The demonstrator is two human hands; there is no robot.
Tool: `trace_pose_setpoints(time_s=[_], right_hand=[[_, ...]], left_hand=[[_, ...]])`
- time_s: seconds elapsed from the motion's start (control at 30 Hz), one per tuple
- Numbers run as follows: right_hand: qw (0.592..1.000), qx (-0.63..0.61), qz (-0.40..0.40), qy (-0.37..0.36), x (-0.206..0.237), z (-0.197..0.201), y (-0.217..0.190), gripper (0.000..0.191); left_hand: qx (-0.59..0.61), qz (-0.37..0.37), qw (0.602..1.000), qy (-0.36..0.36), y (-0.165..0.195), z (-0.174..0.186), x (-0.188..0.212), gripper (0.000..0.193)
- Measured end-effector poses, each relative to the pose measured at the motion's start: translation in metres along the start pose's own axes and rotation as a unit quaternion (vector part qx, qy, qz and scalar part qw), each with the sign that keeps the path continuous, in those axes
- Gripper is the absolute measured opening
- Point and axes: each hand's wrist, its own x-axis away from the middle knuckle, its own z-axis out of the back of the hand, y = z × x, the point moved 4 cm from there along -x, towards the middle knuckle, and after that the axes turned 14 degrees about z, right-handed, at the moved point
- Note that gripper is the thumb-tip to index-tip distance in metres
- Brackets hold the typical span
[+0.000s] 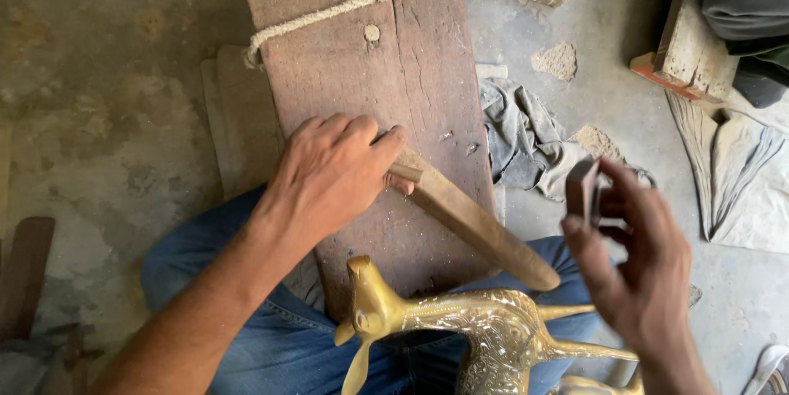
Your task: The person sits on the floor holding a brass deer figurine against a wooden board and uses a chisel and wooden mallet to hammer decorative patterns into the metal surface, repositioning the figurine and chisel repeatedly to work different areas of the engraved design.
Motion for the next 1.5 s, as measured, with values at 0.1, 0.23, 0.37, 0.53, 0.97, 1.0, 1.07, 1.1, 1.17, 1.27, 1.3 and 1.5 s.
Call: trace_pose_setpoints(time_s=[0.1,0.23,0.37,0.53,0.97,1.0,1.07,1.1,1.17,1.27,1.3,1.5], right_hand=[[0.999,0.008,0.04,-0.022,0.008,-0.021,-0.027,0.07],[0.979,0.178,0.056,-0.085,-0.015,-0.054,-0.026,0.075],[0.978,0.168,0.032,-0.119,-0.017,-0.065,-0.017,0.075],[0.986,0.138,0.044,-0.079,0.001,-0.078,-0.026,0.076],[0.994,0.068,0.05,-0.064,0.06,-0.029,-0.018,0.044],[0.995,0.074,0.005,-0.07,0.069,-0.032,-0.007,0.046],[0.989,0.087,-0.081,-0.082,0.082,-0.044,0.013,0.051],[0.994,0.083,-0.033,-0.06,0.082,-0.047,0.015,0.048],[0.995,0.071,0.061,-0.015,0.08,-0.054,0.013,0.043],[0.991,0.111,0.077,0.026,0.079,-0.059,0.01,0.042],[0.99,0.114,0.07,0.034,0.081,-0.062,0.01,0.043],[0.993,0.106,0.043,0.028,0.101,-0.071,0.023,0.045]], left_hand=[[-0.099,-0.004,0.991,-0.091,-0.011,-0.022,-0.019,0.02],[0.001,-0.005,1.0,-0.006,-0.015,-0.042,-0.048,0.007],[0.018,-0.078,0.991,0.103,-0.022,-0.054,-0.053,0.021],[0.039,-0.067,0.984,0.163,-0.018,-0.036,-0.057,0.025],[0.263,-0.165,0.92,-0.239,0.111,-0.008,0.0,0.011],[0.23,-0.151,0.947,-0.164,0.103,-0.008,-0.011,0.022],[0.162,-0.118,0.98,-0.004,0.079,-0.01,-0.035,0.05],[0.171,-0.106,0.979,-0.029,0.073,-0.017,-0.04,0.056],[0.185,-0.081,0.976,-0.081,0.062,-0.032,-0.045,0.069],[0.189,-0.043,0.962,-0.193,0.058,-0.05,-0.044,0.071],[0.201,-0.042,0.958,-0.198,0.059,-0.052,-0.045,0.07],[0.228,-0.059,0.953,-0.19,0.053,-0.05,-0.052,0.058]])
